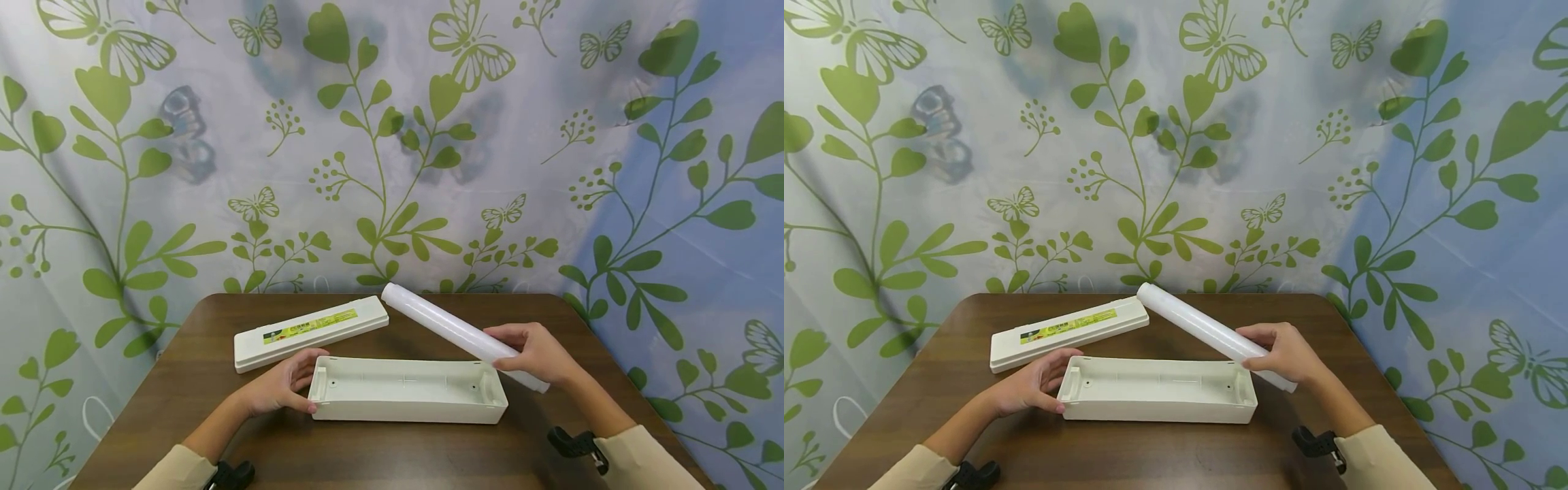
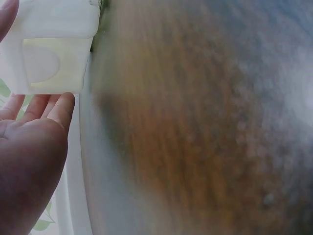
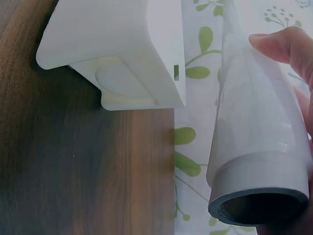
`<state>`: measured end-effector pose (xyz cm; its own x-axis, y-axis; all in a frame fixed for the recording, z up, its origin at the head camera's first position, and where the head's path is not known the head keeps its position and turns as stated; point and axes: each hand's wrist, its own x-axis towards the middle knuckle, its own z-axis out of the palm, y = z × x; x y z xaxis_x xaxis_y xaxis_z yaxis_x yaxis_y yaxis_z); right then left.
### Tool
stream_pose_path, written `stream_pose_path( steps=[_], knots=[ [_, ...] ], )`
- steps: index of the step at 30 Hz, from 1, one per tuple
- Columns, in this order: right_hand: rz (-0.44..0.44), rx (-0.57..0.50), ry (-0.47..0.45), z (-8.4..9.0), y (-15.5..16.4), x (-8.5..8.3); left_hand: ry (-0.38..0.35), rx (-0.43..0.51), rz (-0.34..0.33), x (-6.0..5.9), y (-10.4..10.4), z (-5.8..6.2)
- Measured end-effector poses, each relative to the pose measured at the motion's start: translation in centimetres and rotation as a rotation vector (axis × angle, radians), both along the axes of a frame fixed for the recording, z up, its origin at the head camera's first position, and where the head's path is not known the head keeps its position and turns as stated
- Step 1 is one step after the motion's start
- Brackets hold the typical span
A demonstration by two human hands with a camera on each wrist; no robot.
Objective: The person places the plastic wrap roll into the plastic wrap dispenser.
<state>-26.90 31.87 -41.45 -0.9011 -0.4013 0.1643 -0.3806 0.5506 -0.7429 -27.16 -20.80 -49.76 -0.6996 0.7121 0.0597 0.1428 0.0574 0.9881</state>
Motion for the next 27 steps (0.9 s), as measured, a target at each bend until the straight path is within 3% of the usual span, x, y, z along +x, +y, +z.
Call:
stream_pose_path(
  steps=[27],
  knots=[
    [0.257, -0.031, -0.064, 0.3, -2.1, -1.8, 0.009, 0.004, 0.0, 0.0, 0.2, 0.2]
  ],
)
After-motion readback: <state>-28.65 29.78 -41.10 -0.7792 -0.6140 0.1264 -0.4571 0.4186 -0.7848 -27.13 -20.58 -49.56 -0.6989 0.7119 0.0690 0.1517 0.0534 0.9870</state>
